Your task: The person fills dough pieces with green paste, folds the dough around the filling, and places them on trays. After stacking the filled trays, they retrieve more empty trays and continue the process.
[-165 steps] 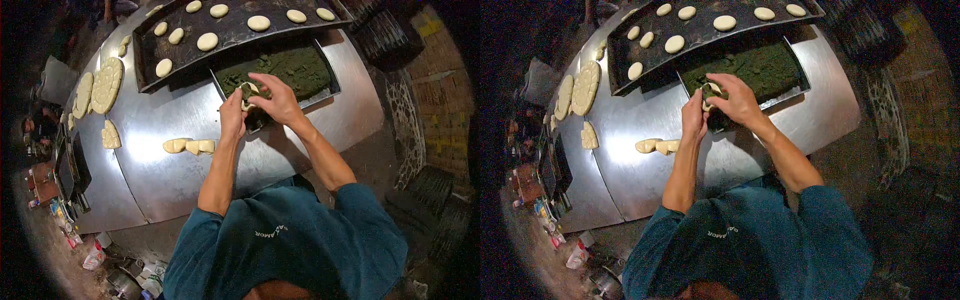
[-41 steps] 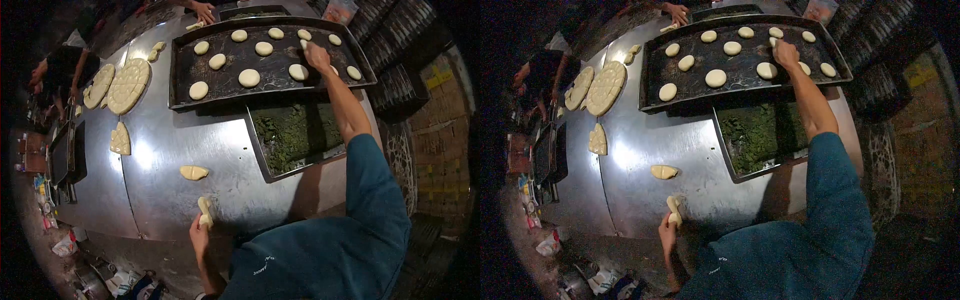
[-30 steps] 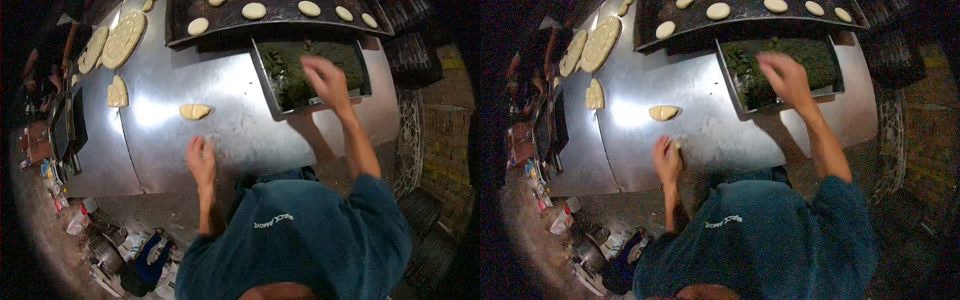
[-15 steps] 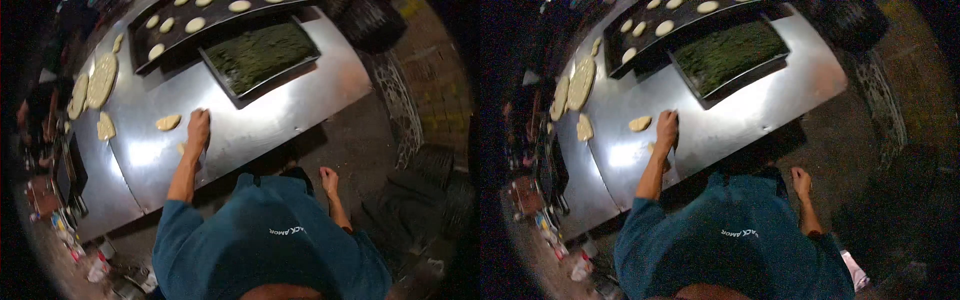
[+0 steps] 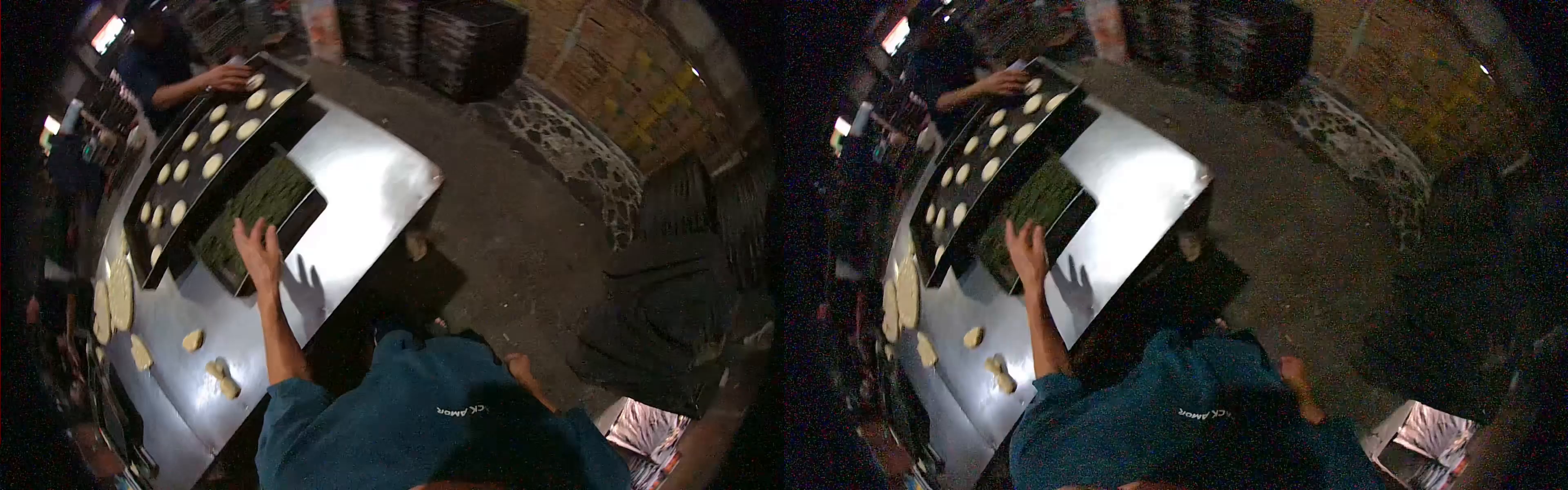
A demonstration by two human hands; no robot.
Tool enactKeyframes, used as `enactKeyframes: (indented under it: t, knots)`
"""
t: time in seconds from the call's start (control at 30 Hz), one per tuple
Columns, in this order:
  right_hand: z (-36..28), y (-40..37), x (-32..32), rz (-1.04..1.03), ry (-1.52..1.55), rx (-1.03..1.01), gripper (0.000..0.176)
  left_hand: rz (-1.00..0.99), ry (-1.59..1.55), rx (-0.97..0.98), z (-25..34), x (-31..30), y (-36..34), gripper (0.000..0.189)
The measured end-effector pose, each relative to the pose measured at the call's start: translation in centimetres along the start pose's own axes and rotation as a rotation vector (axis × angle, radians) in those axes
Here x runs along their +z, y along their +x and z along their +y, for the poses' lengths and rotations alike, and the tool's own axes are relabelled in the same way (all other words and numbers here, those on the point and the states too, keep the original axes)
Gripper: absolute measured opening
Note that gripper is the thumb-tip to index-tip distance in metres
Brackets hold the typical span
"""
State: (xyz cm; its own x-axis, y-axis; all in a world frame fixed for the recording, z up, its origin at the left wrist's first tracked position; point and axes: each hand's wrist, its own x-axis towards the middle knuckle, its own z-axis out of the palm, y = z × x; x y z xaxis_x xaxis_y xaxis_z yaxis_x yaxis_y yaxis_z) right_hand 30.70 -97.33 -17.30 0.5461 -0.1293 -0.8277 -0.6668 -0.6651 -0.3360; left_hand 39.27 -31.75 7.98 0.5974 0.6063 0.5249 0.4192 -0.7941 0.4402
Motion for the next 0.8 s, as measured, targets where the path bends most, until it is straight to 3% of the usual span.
enactKeyframes:
  t: [0.03,0.1,0.13,0.2,0.23,0.37,0.53,0.6,0.67,0.73,0.77,0.8]
  knots:
    - [-2.6,-0.3,-1.1,-0.004,0.066,-0.005,0.016,-0.098,-0.222,-0.047,3.2,1.4,-0.8,0.029]
    - [-4.0,2.8,-2.9,-0.007,0.264,-0.043,0.017,-0.23,-0.254,0.053,7.8,6.6,-4.2,0.03]
    - [-4.5,4.2,-3.9,-0.029,0.438,-0.085,0.018,-0.436,-0.44,-0.125,11.7,7.9,-5.5,0.03]
    - [-7.6,5.6,-5.6,-0.016,0.471,-0.12,0.02,-0.685,-0.628,-0.184,17.6,10.8,-8.5,0.03]
    - [-9.8,6.0,-6.4,-0.018,0.488,-0.157,0.023,-0.721,-0.637,-0.061,19.5,12.7,-9.6,0.03]
    - [-17.9,9.1,-12.5,-0.109,0.621,-0.026,0.027,-0.867,-0.704,-0.12,27.4,17.8,-7.9,0.03]
    - [-22.1,17.4,-21.0,-0.019,0.771,-0.184,0.029,-0.894,-0.592,0.039,32.5,29.9,0.6,0.03]
    - [-18.0,22.6,-24.4,-0.449,1.258,-0.517,0.033,-0.904,-0.527,0.139,35.8,35.4,4.8,0.03]
    - [-14.8,26.2,-26.9,-0.536,1.361,-0.489,0.032,-0.806,-0.542,0.322,41.3,40.0,8.8,0.03]
    - [-12.8,28.3,-28.5,-0.748,1.534,-0.46,0.031,-0.782,-0.628,0.407,47.0,43.5,11.9,0.031]
    - [-11.9,28.3,-28.4,-0.75,1.539,-0.454,0.031,-0.816,-0.678,0.421,49.5,45.4,12.9,0.032]
    - [-11.5,29.1,-28.4,-1.029,1.695,-0.409,0.03,-0.848,-0.726,0.435,51.7,47.1,13.3,0.033]
